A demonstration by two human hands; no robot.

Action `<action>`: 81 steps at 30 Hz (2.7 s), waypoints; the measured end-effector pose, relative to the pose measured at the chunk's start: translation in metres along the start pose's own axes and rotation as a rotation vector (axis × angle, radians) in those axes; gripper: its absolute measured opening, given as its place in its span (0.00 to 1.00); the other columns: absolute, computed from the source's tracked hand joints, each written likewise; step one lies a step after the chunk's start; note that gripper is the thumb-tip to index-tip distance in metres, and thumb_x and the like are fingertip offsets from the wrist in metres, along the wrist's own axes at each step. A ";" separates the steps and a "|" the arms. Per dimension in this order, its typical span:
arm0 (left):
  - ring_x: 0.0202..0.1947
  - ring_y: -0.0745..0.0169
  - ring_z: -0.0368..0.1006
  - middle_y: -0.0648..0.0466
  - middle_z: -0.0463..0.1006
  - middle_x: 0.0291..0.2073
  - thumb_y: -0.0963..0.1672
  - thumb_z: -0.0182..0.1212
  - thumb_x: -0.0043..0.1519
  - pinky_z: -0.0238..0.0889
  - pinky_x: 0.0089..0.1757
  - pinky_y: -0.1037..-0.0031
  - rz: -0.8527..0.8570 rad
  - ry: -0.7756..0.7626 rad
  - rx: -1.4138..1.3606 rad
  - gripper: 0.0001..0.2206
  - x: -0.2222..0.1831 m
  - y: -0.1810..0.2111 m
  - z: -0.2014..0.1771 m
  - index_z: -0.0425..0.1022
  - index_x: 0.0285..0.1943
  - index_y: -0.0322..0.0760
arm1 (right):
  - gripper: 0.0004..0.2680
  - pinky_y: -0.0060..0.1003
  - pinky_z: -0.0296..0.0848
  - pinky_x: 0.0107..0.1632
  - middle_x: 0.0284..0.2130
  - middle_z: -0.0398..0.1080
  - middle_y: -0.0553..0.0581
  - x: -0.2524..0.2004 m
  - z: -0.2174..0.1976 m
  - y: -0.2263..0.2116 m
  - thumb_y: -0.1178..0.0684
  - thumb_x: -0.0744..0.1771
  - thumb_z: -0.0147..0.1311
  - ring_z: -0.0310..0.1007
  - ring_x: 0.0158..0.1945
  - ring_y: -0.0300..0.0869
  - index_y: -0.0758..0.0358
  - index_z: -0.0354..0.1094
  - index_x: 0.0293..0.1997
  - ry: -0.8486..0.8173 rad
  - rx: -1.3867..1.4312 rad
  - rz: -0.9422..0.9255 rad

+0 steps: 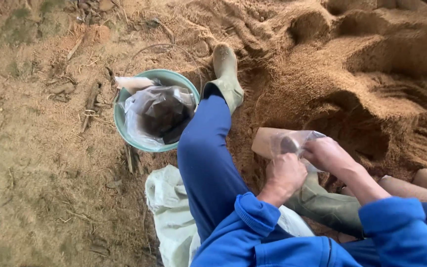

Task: Scooping granular substrate from a pile into plastic bags using a hand scoop

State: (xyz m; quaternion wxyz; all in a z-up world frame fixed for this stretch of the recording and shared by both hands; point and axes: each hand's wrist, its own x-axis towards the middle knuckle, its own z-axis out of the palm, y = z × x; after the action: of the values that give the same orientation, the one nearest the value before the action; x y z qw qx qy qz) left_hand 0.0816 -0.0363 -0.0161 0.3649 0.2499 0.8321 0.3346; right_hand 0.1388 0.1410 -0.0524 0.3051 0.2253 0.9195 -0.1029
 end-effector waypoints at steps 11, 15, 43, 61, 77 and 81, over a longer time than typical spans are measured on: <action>0.40 0.33 0.81 0.40 0.83 0.30 0.47 0.51 0.56 0.74 0.38 0.50 -0.012 0.049 -0.107 0.14 0.021 -0.029 0.035 0.82 0.33 0.38 | 0.17 0.44 0.67 0.67 0.56 0.77 0.48 0.023 0.016 -0.061 0.36 0.67 0.48 0.70 0.64 0.47 0.51 0.80 0.51 -0.068 0.649 0.135; 0.38 0.34 0.81 0.39 0.81 0.28 0.47 0.50 0.57 0.72 0.39 0.46 0.028 0.074 -0.053 0.14 0.024 -0.023 0.008 0.79 0.29 0.35 | 0.14 0.41 0.71 0.67 0.51 0.79 0.54 0.048 0.027 -0.036 0.48 0.67 0.45 0.74 0.62 0.47 0.58 0.80 0.48 0.085 0.275 -0.145; 0.46 0.39 0.80 0.44 0.83 0.35 0.51 0.47 0.58 0.71 0.45 0.50 -0.103 0.046 0.110 0.20 0.029 -0.035 -0.029 0.84 0.38 0.40 | 0.07 0.38 0.80 0.50 0.34 0.78 0.43 -0.035 0.044 -0.040 0.51 0.65 0.47 0.81 0.43 0.42 0.43 0.73 0.33 0.228 0.144 -0.158; 0.44 0.29 0.79 0.31 0.81 0.39 0.58 0.56 0.61 0.69 0.47 0.45 0.019 0.076 0.453 0.26 -0.025 0.010 -0.037 0.78 0.45 0.29 | 0.08 0.51 0.74 0.43 0.30 0.77 0.56 -0.063 0.065 -0.031 0.43 0.60 0.55 0.78 0.40 0.53 0.52 0.76 0.31 0.113 0.219 -0.281; 0.39 0.38 0.82 0.43 0.83 0.30 0.52 0.51 0.59 0.75 0.41 0.51 0.108 0.107 0.424 0.16 0.005 -0.024 -0.008 0.81 0.35 0.43 | 0.08 0.44 0.79 0.46 0.33 0.76 0.50 0.007 0.184 -0.002 0.41 0.64 0.48 0.79 0.44 0.44 0.45 0.72 0.37 0.543 0.031 -0.211; 0.41 0.35 0.82 0.41 0.84 0.32 0.52 0.51 0.57 0.75 0.43 0.48 0.099 0.048 0.399 0.16 0.003 -0.023 -0.015 0.82 0.37 0.43 | 0.06 0.44 0.80 0.42 0.25 0.78 0.48 -0.020 0.145 -0.015 0.47 0.63 0.48 0.82 0.38 0.44 0.46 0.71 0.26 0.331 0.056 -0.157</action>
State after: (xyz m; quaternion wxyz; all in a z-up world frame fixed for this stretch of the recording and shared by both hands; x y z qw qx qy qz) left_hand 0.0642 -0.0548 -0.0272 0.2715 0.3498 0.8771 0.1864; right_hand 0.2204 0.0731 -0.1538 0.1344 0.1752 0.9687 -0.1137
